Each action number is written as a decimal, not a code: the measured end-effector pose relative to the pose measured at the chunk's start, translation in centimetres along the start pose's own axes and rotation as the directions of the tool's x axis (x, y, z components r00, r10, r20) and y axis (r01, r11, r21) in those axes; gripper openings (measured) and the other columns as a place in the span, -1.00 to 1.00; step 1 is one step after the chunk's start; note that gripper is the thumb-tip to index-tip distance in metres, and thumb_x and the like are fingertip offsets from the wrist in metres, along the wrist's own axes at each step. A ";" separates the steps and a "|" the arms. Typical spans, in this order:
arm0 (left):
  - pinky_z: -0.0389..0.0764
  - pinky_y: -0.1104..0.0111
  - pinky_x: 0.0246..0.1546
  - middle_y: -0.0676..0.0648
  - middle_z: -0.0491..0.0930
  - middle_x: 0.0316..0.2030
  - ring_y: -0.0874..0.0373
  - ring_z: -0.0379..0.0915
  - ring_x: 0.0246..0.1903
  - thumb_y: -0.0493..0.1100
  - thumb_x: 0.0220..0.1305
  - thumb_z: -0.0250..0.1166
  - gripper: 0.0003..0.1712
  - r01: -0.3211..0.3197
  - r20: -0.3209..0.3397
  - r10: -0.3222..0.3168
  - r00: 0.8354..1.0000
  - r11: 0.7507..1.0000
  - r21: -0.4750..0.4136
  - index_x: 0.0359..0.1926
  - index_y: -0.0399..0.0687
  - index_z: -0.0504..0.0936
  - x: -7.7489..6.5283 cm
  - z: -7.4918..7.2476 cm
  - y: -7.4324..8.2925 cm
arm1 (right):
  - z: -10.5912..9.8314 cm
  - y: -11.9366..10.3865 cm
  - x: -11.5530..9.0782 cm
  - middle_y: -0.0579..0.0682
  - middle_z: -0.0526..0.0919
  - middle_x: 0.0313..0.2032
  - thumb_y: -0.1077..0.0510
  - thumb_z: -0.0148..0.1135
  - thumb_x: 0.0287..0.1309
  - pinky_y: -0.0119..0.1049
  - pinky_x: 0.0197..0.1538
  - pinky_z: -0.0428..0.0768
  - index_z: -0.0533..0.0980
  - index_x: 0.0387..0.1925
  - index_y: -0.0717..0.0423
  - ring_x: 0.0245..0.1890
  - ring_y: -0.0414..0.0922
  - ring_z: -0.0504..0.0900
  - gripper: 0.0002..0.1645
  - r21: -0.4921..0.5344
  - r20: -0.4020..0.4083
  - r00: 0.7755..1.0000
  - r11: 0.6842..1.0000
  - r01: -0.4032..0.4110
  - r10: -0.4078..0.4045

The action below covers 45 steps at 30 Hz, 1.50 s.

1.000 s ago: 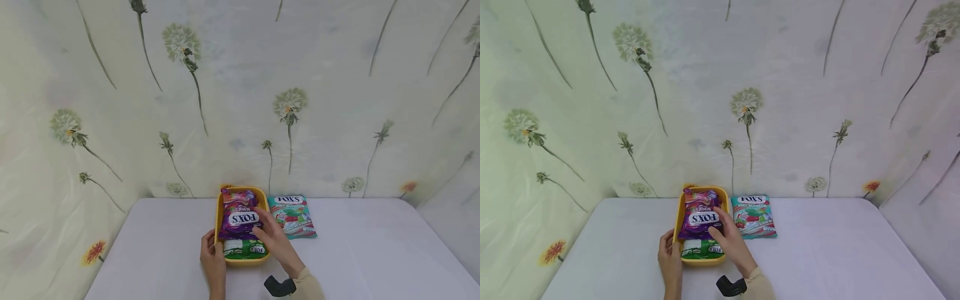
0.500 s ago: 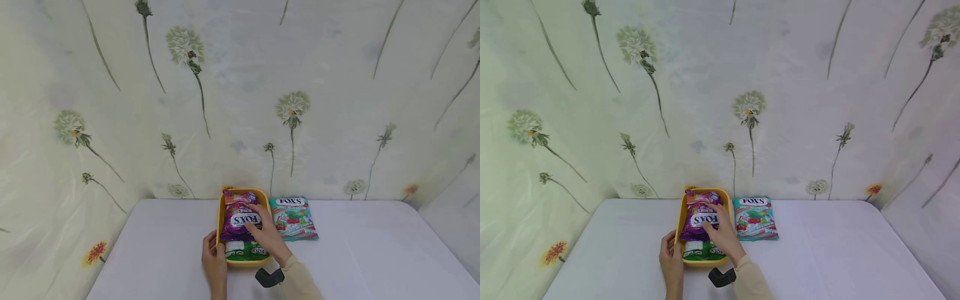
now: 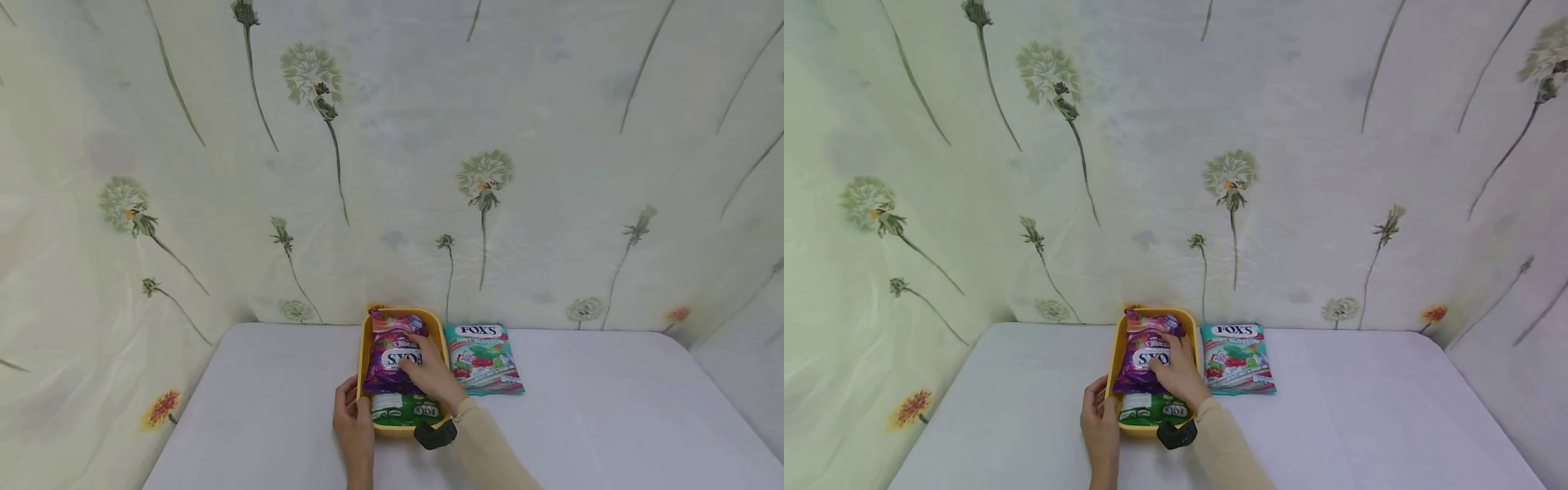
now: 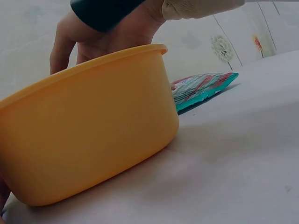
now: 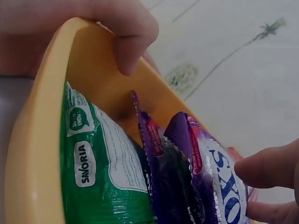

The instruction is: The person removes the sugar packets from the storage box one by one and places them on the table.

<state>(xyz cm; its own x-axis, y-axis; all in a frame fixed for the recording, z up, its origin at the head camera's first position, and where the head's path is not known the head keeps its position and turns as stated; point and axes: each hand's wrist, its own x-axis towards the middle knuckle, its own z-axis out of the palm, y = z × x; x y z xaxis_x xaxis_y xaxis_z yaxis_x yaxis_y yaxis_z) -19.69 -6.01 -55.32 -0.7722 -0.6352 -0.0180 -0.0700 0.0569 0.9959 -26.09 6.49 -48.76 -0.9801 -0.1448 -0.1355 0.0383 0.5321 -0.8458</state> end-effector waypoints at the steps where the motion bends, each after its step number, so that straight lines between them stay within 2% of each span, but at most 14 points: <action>1: 0.48 0.52 -0.15 -0.07 0.58 -0.01 0.11 0.50 -0.10 -0.30 0.17 0.07 -0.57 -0.002 -0.001 0.002 1.000 1.000 0.001 0.08 0.01 0.50 0.0 0.1 0.0 | 0.0 0.0 0.0 0.24 -0.05 0.45 0.04 0.12 0.21 0.27 0.34 0.04 0.15 0.36 0.03 0.44 0.23 -0.04 -0.29 -0.025 0.002 1.000 1.000 0.011 -0.011; 3: 0.50 0.46 -0.14 -0.09 0.58 -0.01 0.10 0.50 -0.10 -0.32 0.17 0.06 -0.57 -0.009 -0.001 0.009 1.000 1.000 -0.001 0.08 -0.01 0.50 0.0 0.1 0.0 | 0.1 0.0 -0.2 0.28 -0.05 0.44 0.05 0.12 0.21 0.28 0.34 0.03 0.12 0.38 0.05 0.44 0.25 -0.07 -0.26 -0.066 0.010 0.999 0.997 0.041 -0.040; 6: 0.49 0.49 -0.14 -0.06 0.58 -0.01 0.12 0.50 -0.10 -0.30 0.16 0.07 -0.57 0.004 -0.001 -0.004 1.000 1.000 -0.002 0.08 0.02 0.50 0.0 0.2 0.0 | 0.2 -0.1 -0.5 0.30 -0.08 0.44 0.04 0.10 0.24 0.31 0.32 0.02 0.07 0.40 0.03 0.45 0.27 -0.13 -0.25 -0.114 0.031 0.997 0.991 0.067 -0.064; 9: 0.45 0.55 -0.17 -0.05 0.58 -0.01 0.13 0.50 -0.10 -0.30 0.15 0.08 -0.56 0.010 0.002 -0.010 1.000 1.000 -0.005 0.08 0.03 0.50 0.0 0.1 0.0 | 0.2 -0.1 -0.6 0.29 -0.05 0.43 0.05 0.04 0.28 0.32 0.30 0.06 0.08 0.40 0.02 0.43 0.27 -0.06 -0.29 -0.107 0.033 0.998 0.992 0.063 -0.060; 13: 0.44 0.60 -0.20 -0.06 0.58 -0.02 0.12 0.51 -0.10 -0.30 0.15 0.08 -0.57 0.010 0.007 -0.010 1.000 1.000 -0.009 0.07 0.03 0.50 0.0 0.1 0.0 | 0.1 -0.1 -0.3 0.30 0.13 0.32 0.09 -0.05 0.34 0.24 0.27 0.22 0.20 0.28 0.13 0.32 0.22 0.21 -0.48 -0.115 0.005 0.995 0.988 0.103 -0.103; 16: 0.44 0.60 -0.20 -0.06 0.58 -0.02 0.12 0.51 -0.10 -0.30 0.16 0.08 -0.58 0.014 0.007 -0.014 1.000 1.000 -0.011 0.07 0.02 0.51 0.0 0.1 0.1 | 0.1 -0.1 -0.1 0.28 0.23 0.25 0.12 -0.07 0.36 0.18 0.24 0.29 0.26 0.17 0.15 0.24 0.17 0.31 -0.60 -0.129 -0.015 0.992 0.984 0.124 -0.127; 24: 0.51 0.37 -0.14 -0.06 0.58 -0.02 0.11 0.49 -0.13 -0.27 0.17 0.08 -0.58 0.022 -0.002 -0.022 1.000 1.000 0.000 0.07 0.03 0.50 0.0 0.3 0.3 | 0.8 -0.5 0.6 0.19 0.34 0.20 0.11 0.09 0.26 0.16 0.28 0.25 0.22 0.22 0.13 0.21 0.14 0.34 -0.47 -0.146 -0.058 0.996 0.987 0.064 -0.073; 27: 0.51 0.37 -0.14 -0.05 0.59 -0.02 0.12 0.49 -0.14 -0.27 0.17 0.08 -0.59 0.025 0.001 -0.025 1.000 1.000 0.000 0.07 0.04 0.50 -0.1 0.2 0.3 | 0.6 -0.4 0.6 0.18 0.35 0.23 0.09 0.14 0.22 0.16 0.27 0.26 0.22 0.24 0.08 0.22 0.14 0.35 -0.41 -0.049 -0.063 0.998 0.999 0.012 -0.015; 30: 0.49 0.42 -0.16 -0.07 0.60 -0.05 0.11 0.50 -0.14 -0.31 0.15 0.08 -0.58 0.006 0.005 -0.006 1.000 1.000 -0.018 0.06 0.01 0.52 -0.1 0.0 0.2 | 0.0 -0.3 0.7 0.19 0.38 0.23 0.10 0.15 0.21 0.12 0.24 0.32 0.26 0.24 0.07 0.19 0.12 0.39 -0.42 0.157 -0.048 0.998 0.987 -0.032 0.040; 33: 0.47 0.50 -0.19 -0.10 0.61 -0.07 0.10 0.50 -0.14 -0.35 0.14 0.09 -0.58 -0.029 0.003 0.029 1.000 0.999 -0.036 0.04 -0.02 0.53 0.1 -0.3 0.1 | -0.7 -0.3 0.8 0.19 0.38 0.21 0.12 0.13 0.22 0.01 0.19 0.36 0.31 0.21 0.07 0.12 0.09 0.41 -0.48 0.390 0.000 0.995 0.916 -0.094 0.102; 35: 0.46 0.53 -0.19 -0.12 0.61 -0.07 0.09 0.50 -0.13 -0.36 0.14 0.09 -0.59 -0.051 0.001 0.051 0.999 0.998 -0.040 0.03 -0.04 0.53 0.2 -0.4 0.0 | -1.0 -0.2 0.9 0.19 0.35 0.22 0.13 0.12 0.23 -0.06 0.17 0.37 0.32 0.20 0.09 0.10 0.07 0.39 -0.50 0.487 0.030 0.992 0.865 -0.125 0.126; 37: 0.45 0.53 -0.18 -0.12 0.61 -0.07 0.09 0.50 -0.13 -0.36 0.15 0.09 -0.59 -0.058 0.001 0.058 0.998 0.998 -0.038 0.03 -0.04 0.53 0.3 -0.4 0.0 | -1.0 0.0 0.9 0.18 0.33 0.24 0.13 0.11 0.23 -0.11 0.12 0.34 0.33 0.19 0.09 0.08 0.06 0.36 -0.51 0.527 0.050 0.990 0.838 -0.138 0.131; 43: 0.46 0.52 -0.16 -0.07 0.60 -0.05 0.12 0.49 -0.11 -0.33 0.16 0.10 -0.59 -0.024 0.015 0.025 1.000 0.999 -0.023 0.04 0.01 0.53 0.2 -0.3 -0.2 | -0.3 0.3 0.7 0.16 0.31 0.28 0.12 0.12 0.24 0.00 0.24 0.28 0.33 0.22 0.04 0.19 0.07 0.31 -0.49 0.547 0.035 0.995 0.831 -0.100 0.097; 45: 0.47 0.51 -0.16 -0.08 0.60 -0.05 0.12 0.49 -0.12 -0.33 0.16 0.10 -0.59 -0.019 0.014 0.019 1.000 0.999 -0.025 0.04 0.01 0.53 0.1 -0.3 -0.3 | -0.1 0.3 0.7 0.16 0.29 0.28 0.12 0.12 0.24 0.00 0.25 0.29 0.30 0.24 0.02 0.19 0.08 0.31 -0.46 0.582 0.031 0.997 0.810 -0.072 0.067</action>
<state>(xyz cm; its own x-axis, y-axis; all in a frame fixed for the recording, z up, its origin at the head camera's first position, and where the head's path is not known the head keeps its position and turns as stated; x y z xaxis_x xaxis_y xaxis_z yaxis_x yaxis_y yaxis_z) -19.55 -6.29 -55.55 -0.7824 -0.6228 0.0000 -0.0393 0.0494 0.9980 -26.75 6.63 -49.04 -0.9690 -0.1344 -0.2072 0.2148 -0.0445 -0.9756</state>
